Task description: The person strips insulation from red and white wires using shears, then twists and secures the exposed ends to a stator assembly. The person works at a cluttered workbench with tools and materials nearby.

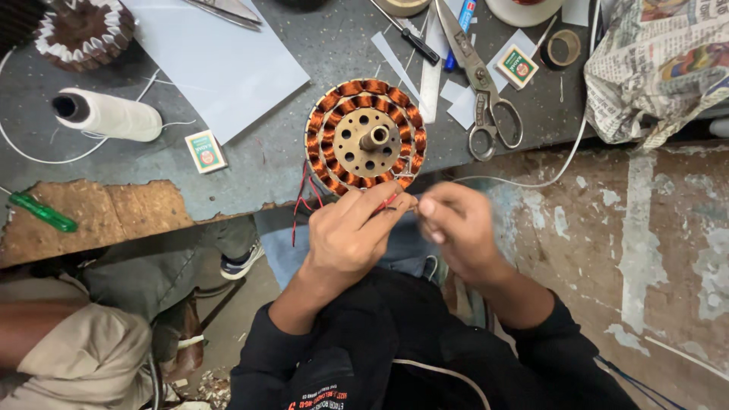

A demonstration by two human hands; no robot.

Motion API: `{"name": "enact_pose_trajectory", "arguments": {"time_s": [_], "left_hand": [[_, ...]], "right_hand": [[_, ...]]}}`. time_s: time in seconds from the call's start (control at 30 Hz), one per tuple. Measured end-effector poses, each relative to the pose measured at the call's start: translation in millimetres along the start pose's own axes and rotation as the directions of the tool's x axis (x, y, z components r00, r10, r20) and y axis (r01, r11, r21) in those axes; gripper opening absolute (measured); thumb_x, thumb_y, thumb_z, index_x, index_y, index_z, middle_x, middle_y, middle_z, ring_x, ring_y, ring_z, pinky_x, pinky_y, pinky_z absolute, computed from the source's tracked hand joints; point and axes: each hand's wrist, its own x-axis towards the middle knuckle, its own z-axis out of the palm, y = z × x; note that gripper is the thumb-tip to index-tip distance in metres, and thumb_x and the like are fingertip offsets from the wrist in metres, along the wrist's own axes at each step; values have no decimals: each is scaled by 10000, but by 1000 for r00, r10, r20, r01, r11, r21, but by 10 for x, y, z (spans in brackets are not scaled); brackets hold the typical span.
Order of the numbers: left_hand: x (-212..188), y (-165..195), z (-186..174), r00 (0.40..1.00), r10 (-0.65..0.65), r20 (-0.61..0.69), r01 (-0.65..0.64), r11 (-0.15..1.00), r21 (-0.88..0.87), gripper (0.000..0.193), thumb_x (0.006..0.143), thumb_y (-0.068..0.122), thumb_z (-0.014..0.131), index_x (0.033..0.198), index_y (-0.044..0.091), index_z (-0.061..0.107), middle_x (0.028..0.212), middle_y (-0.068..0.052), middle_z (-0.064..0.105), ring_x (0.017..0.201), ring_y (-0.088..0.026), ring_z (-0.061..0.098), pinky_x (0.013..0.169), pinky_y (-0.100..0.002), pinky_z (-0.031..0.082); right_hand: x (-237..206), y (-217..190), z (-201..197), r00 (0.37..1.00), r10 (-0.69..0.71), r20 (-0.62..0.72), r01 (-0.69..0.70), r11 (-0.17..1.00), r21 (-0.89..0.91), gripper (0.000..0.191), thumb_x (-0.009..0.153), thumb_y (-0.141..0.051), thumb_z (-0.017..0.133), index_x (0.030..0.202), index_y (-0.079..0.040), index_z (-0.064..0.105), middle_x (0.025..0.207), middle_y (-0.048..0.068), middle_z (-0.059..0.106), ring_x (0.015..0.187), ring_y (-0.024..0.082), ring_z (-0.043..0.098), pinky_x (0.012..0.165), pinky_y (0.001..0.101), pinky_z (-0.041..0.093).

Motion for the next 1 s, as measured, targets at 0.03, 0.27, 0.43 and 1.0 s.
{"name": "enact_pose_trajectory", "arguments": {"time_s": [0.03, 0.27, 0.43, 1.0], "left_hand": [[-2, 1, -1, 1000, -4, 3, 4, 1000, 0, 148, 853, 27, 810, 993, 41, 763, 1047, -43, 705, 718, -174, 629, 571, -307, 488], [-3, -13, 6, 1000, -3, 6, 3, 1000, -11, 112, 873, 14, 799, 971, 39, 752, 1067, -47, 704, 741, -174, 645, 596, -308, 508], [19, 16, 20, 1000, -11, 4, 11, 1000, -7, 115, 862, 28, 808, 966, 45, 763, 1042, -34, 702, 714, -170, 633, 571, -307, 491], [28, 29, 5, 1000, -22, 1, 22, 1000, -17, 146, 854, 37, 818, 988, 30, 760, 1039, -46, 700, 724, -179, 636, 595, -308, 506]], "right_hand": [[-2, 11, 18, 999, 30, 10, -31, 997, 67, 324, 922, -87, 832, 1160, -3, 628, 997, 121, 627, 802, 226, 641, 655, 332, 516], [122, -101, -41, 700, -702, 131, 636, 530, -561, 437, 864, -136, 891, 1169, -8, 605, 1040, 120, 567, 798, 183, 590, 638, 298, 464], [99, -1, -34, 808, -581, 94, 550, 688, -474, 184, 958, -15, 813, 1098, 5, 694, 996, 77, 634, 806, 192, 625, 672, 315, 499], [92, -138, 28, 791, -608, 60, 527, 630, -570, 225, 872, 1, 838, 1036, -47, 691, 1008, 70, 674, 853, 228, 669, 731, 325, 546]]}}
